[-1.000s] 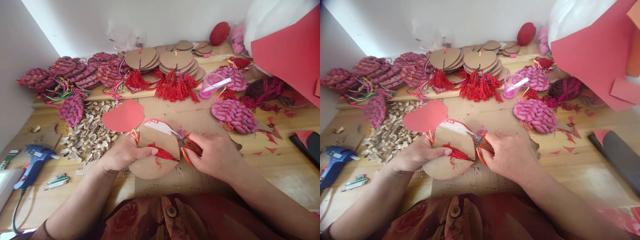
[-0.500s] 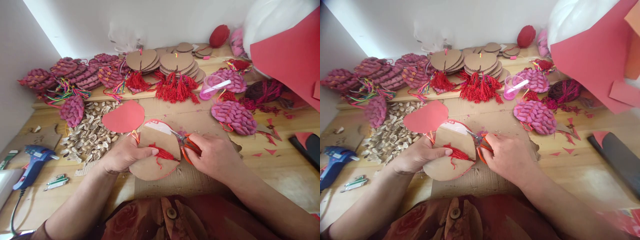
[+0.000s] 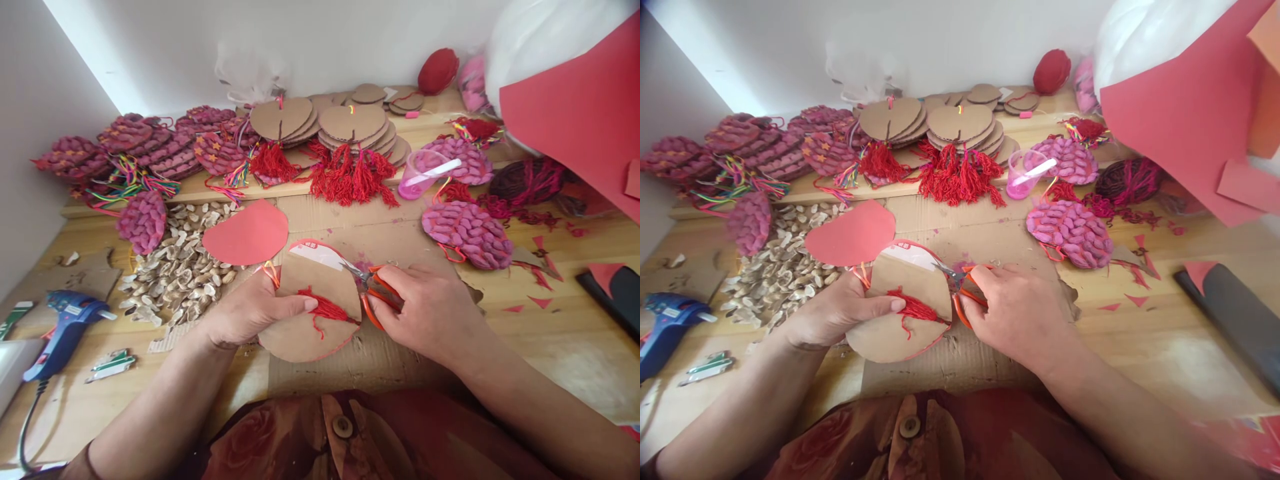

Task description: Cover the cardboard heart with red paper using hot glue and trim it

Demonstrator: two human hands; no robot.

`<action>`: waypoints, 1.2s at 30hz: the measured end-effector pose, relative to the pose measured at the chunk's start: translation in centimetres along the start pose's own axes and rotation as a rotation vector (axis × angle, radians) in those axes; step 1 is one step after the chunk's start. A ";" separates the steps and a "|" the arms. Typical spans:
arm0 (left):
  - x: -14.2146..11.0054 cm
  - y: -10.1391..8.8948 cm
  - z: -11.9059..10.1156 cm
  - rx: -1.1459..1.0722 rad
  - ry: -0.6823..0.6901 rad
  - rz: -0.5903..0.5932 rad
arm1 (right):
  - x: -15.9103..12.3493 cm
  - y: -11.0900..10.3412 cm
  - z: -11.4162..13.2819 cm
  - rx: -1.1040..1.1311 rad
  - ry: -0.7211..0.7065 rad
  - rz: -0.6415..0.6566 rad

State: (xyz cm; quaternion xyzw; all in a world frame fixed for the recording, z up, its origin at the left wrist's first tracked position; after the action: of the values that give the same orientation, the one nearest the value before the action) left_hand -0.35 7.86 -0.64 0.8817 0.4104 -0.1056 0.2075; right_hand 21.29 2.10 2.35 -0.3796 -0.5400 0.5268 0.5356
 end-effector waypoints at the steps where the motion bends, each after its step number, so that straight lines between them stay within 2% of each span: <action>1: 0.0 0.0 0.0 -0.007 -0.003 0.003 | 0.0 0.0 0.0 0.000 -0.003 0.009; 11: 0.0 0.0 0.1 -0.003 0.009 0.013 | 0.0 0.2 0.0 -0.019 -0.026 0.038; 16: 0.0 -0.3 0.4 0.016 -0.009 0.006 | -0.1 0.2 -0.4 -0.030 -0.005 0.006; 19: -0.1 -0.4 0.4 0.025 -0.006 -0.018 | 0.2 0.5 -1.0 0.075 0.046 0.029; 24: 0.0 -0.4 0.2 0.042 0.013 -0.062 | 0.6 1.0 -1.4 0.345 0.146 0.159; 29: 0.1 -0.6 0.2 0.019 0.009 -0.072 | 0.6 0.7 -0.9 0.315 0.069 0.136; 36: -0.1 -1.0 0.1 -0.006 -0.059 0.027 | 0.6 -0.4 -0.4 0.165 -0.089 0.028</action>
State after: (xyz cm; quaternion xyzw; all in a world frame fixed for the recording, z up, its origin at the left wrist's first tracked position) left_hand -1.18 8.30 -1.01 0.8830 0.3925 -0.1272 0.2237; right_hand 21.62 2.68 2.77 -0.3177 -0.5127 0.5932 0.5332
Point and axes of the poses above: each hand's wrist, its own x-axis towards the middle knuckle, its own y-axis out of the palm, z = x × y, the point moved 5 cm from there along x, towards the middle knuckle, and after that the axes turned 4 degrees about y, right-handed, at the moved point
